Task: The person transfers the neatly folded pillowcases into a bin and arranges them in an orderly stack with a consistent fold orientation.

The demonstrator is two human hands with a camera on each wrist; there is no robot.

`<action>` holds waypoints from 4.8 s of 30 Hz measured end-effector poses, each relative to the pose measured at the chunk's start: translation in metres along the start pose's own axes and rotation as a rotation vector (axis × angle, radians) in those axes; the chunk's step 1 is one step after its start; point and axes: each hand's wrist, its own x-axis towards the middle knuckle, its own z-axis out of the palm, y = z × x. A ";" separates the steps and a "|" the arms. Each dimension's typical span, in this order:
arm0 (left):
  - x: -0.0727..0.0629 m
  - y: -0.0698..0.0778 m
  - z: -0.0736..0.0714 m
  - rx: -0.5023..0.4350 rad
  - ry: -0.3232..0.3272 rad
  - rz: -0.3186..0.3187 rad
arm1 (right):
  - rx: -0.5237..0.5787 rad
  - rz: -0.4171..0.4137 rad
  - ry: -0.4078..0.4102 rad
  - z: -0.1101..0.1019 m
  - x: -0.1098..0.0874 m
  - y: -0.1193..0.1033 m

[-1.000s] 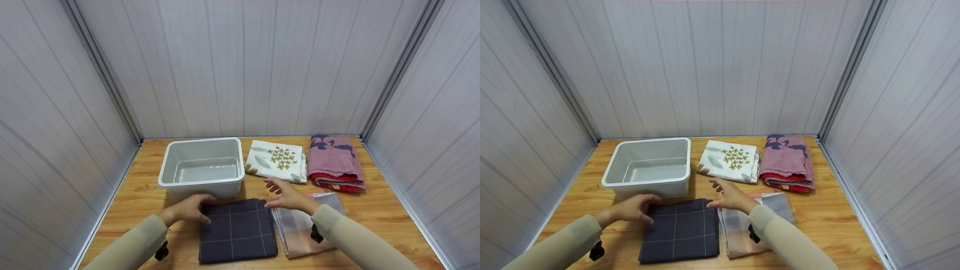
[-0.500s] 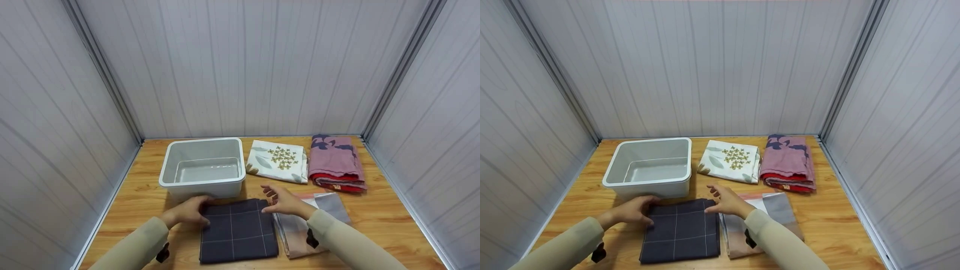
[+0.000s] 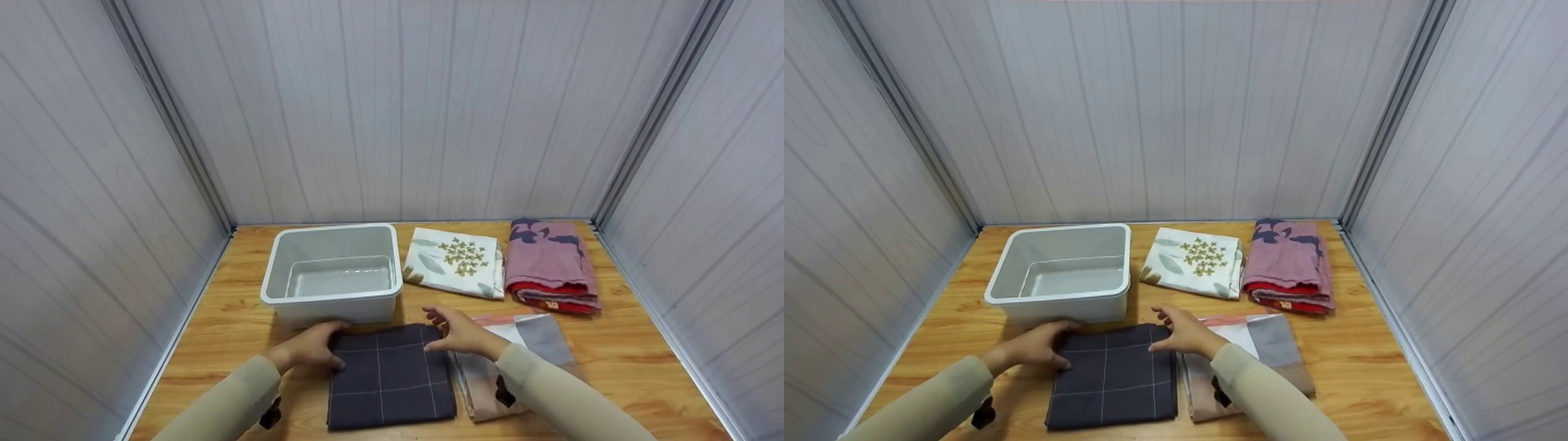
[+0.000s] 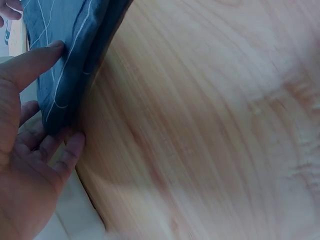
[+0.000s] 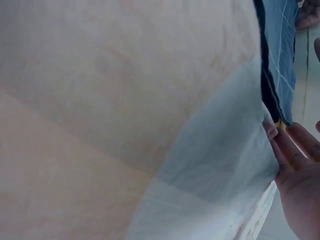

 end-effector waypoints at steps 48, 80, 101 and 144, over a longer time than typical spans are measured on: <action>-0.001 0.015 0.003 -0.097 0.082 0.095 | -0.136 0.010 -0.071 0.005 0.017 0.001; -0.014 0.056 -0.018 -0.019 0.151 0.209 | 0.073 -0.043 0.097 -0.015 0.004 -0.016; -0.006 0.106 -0.058 -0.097 0.221 0.246 | 0.149 -0.078 0.209 -0.048 0.002 -0.040; 0.066 0.186 -0.073 -0.222 0.249 0.348 | 0.007 -0.155 0.119 -0.082 0.010 -0.090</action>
